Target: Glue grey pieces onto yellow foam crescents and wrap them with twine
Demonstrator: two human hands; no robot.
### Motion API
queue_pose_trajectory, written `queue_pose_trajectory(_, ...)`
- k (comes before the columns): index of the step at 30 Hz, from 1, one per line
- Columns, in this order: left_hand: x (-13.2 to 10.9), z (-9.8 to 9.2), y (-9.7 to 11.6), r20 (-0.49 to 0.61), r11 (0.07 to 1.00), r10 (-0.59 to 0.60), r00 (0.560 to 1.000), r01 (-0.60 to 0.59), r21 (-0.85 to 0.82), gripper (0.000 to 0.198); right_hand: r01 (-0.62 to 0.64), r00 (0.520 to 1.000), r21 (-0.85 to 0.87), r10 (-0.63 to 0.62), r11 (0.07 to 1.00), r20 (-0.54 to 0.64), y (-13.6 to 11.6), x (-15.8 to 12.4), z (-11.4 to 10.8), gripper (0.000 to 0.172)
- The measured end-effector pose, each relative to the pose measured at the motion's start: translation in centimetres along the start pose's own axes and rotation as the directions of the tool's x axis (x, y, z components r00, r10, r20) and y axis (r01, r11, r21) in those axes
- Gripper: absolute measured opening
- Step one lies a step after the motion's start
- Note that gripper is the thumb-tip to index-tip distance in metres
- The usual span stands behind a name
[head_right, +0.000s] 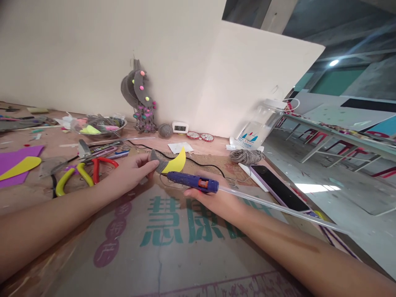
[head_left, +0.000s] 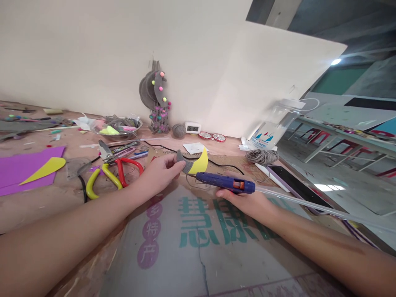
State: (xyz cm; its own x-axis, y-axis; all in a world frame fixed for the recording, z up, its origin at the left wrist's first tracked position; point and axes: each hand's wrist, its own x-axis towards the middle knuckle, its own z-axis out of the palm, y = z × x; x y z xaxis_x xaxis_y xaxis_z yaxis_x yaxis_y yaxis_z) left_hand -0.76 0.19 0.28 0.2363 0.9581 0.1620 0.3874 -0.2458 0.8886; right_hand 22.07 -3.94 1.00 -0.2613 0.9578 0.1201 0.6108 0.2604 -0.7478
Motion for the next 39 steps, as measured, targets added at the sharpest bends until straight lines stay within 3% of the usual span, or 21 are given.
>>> queue_pose_trajectory(14,-0.01,0.07,0.04,-0.002,1.0,-0.007,1.0,0.007,0.021,0.026,0.066,0.998,0.001,-0.066,0.998,0.0,0.0,-0.1,-0.07,0.026)
queue_pose_trajectory(30,-0.08,-0.02,0.34,-0.006,1.0,0.003,1.0,-0.003,0.022,0.027,0.045,0.999,-0.02,-0.045,0.999,0.023,0.27,-0.13,-0.13,0.026)
queue_pose_trajectory(39,-0.05,0.06,0.22,0.01,0.999,0.005,1.0,-0.006,0.037,0.027,0.065,0.998,-0.07,-0.066,0.995,-0.021,0.51,0.07,-0.15,0.028)
